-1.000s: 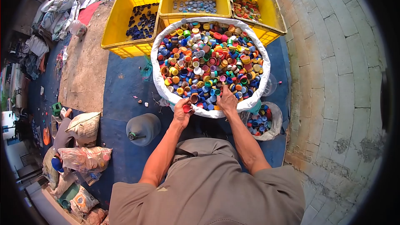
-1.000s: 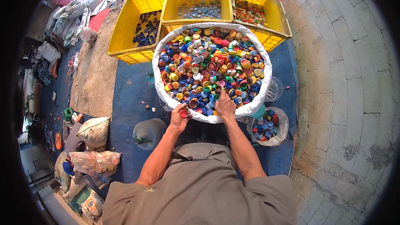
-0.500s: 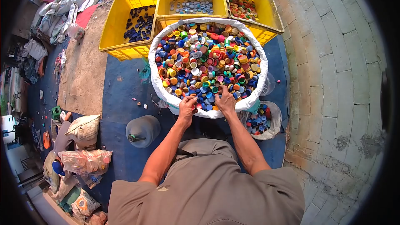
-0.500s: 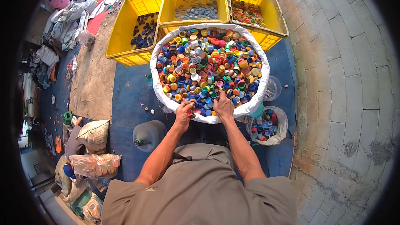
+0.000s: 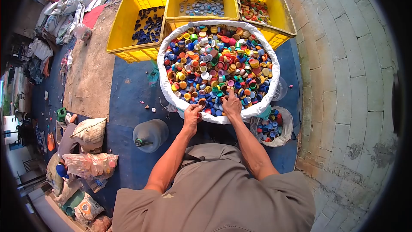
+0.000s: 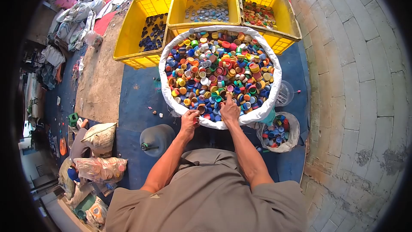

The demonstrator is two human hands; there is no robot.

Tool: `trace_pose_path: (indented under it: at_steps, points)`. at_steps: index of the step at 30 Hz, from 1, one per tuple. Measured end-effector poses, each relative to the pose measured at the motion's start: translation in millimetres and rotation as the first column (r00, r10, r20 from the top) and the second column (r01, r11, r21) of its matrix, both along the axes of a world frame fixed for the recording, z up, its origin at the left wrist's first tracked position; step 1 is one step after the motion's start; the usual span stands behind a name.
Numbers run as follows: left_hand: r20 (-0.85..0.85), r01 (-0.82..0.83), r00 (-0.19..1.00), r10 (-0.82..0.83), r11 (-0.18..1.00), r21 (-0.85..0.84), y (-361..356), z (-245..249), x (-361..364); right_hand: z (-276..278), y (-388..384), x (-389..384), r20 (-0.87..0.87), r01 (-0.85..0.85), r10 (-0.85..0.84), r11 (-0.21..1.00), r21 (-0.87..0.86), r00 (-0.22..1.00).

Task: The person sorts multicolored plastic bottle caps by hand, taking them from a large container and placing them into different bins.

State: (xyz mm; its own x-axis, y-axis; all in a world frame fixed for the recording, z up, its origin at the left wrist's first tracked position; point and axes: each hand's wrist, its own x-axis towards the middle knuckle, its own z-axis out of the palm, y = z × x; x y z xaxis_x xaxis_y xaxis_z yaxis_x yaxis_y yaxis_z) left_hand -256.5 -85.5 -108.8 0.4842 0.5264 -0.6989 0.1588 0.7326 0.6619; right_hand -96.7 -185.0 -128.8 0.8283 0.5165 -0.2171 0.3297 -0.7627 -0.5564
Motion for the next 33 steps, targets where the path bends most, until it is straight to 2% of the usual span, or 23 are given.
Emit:
trace_pose_path:
  at_steps: [5,9,12,13,14,16,17,19,24,25,28,32,33]
  points:
    - [0.028,0.032,0.999,-0.033,0.999,0.029,2,-8,9,-2,-18,-3,-0.117,0.103,-0.080,0.973,0.205,0.990]
    - [0.017,0.091,0.996,-0.093,0.991,0.103,-1,-6,27,-2,-35,-3,-0.119,0.223,-0.190,0.872,0.435,0.974]
    - [-0.028,0.230,0.972,-0.232,0.927,0.296,-5,6,44,1,-53,3,-0.514,0.525,-0.267,0.716,0.460,0.815]
    - [-0.033,0.260,0.963,-0.268,0.888,0.379,-5,-8,47,10,-60,5,-0.718,0.684,-0.239,0.591,0.427,0.654]
    - [-0.080,0.310,0.948,-0.307,0.840,0.446,-7,-13,52,14,-68,9,-0.827,0.779,-0.190,0.494,0.385,0.529]
    - [-0.180,0.404,0.911,-0.370,0.719,0.565,-9,-17,68,13,-86,13,-0.925,0.870,-0.019,0.350,0.349,0.379]
    - [-0.263,0.464,0.882,-0.390,0.632,0.620,-10,-21,76,12,-92,13,-0.931,0.884,0.010,0.311,0.350,0.365]
    - [-0.308,0.490,0.854,-0.420,0.448,0.748,-11,-27,90,11,-102,12,-0.937,0.908,0.070,0.235,0.348,0.341]
    - [-0.404,0.476,0.779,-0.479,0.033,0.879,-11,-28,115,20,-117,2,-0.947,0.917,0.032,0.239,0.319,0.321]
    - [-0.432,0.464,0.749,-0.502,-0.068,0.883,-11,-27,118,23,-117,0,-0.944,0.912,0.014,0.255,0.321,0.329]
    - [-0.559,0.512,0.599,-0.573,-0.264,0.818,-4,-36,131,27,-117,-3,-0.942,0.904,0.004,0.280,0.324,0.336]
    - [-0.687,0.509,0.519,-0.510,-0.461,0.727,3,-36,143,31,-118,-2,-0.945,0.904,0.039,0.282,0.322,0.325]
    - [-0.651,0.474,0.559,-0.513,-0.447,0.759,5,-36,143,32,-117,0,-0.946,0.904,0.044,0.282,0.321,0.322]
